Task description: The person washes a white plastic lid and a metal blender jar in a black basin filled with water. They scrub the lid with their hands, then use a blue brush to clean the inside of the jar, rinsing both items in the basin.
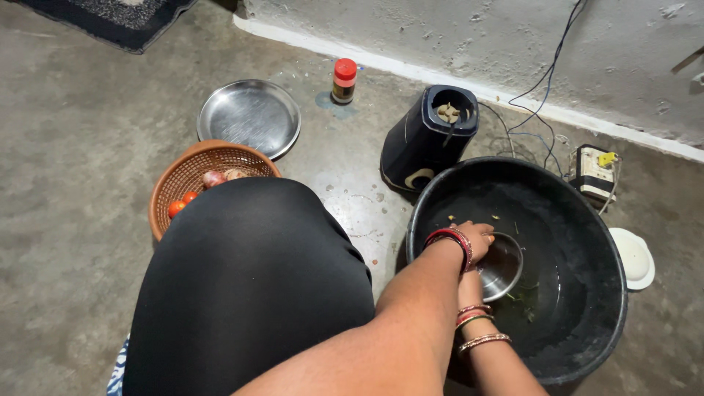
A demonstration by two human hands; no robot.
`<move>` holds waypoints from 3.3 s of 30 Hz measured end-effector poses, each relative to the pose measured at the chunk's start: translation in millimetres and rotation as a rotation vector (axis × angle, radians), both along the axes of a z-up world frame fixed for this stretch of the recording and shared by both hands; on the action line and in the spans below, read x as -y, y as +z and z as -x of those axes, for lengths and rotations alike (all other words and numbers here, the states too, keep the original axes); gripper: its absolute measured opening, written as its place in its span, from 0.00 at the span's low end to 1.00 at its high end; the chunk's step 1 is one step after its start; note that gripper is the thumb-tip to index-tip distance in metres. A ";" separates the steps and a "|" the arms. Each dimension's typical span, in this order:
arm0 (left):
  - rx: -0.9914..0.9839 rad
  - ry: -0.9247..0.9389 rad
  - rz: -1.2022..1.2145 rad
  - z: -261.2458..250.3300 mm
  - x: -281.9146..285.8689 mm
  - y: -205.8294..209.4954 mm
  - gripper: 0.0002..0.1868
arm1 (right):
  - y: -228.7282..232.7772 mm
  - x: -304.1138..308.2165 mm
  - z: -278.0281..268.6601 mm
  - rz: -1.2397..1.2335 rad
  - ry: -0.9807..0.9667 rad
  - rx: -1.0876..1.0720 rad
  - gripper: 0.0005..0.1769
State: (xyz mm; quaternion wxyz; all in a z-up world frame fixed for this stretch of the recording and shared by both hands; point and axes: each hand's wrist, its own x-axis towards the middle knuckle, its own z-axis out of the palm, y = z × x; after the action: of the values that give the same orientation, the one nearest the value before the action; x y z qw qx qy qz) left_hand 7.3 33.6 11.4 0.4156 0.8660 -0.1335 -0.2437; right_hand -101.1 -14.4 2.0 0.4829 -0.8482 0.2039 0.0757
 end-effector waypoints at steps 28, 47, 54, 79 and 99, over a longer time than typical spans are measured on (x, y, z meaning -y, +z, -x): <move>-0.087 -0.035 0.068 7.1 -9.9 16.3 0.26 | 23.2 15.6 30.9 0.562 0.484 -0.068 0.19; -0.111 0.051 0.182 7.5 -16.2 20.9 0.21 | -14.8 41.4 25.4 0.979 0.671 0.189 0.14; -0.224 0.129 0.151 16.9 -44.1 60.6 0.33 | 29.7 10.1 22.9 0.977 0.492 -0.008 0.16; -0.346 0.122 0.251 23.9 -29.2 45.4 0.25 | 50.3 -7.3 15.6 0.425 0.160 -0.138 0.20; 0.000 -0.002 -0.026 48.2 -41.4 87.8 0.30 | -7.4 43.0 5.4 0.516 0.173 -0.294 0.26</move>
State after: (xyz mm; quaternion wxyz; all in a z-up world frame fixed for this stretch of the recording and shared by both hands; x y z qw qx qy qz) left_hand -40.9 75.0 99.2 0.4043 0.8712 -0.1314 -0.2458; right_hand -106.5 -57.4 -5.4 0.2089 -0.9370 0.2111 0.1839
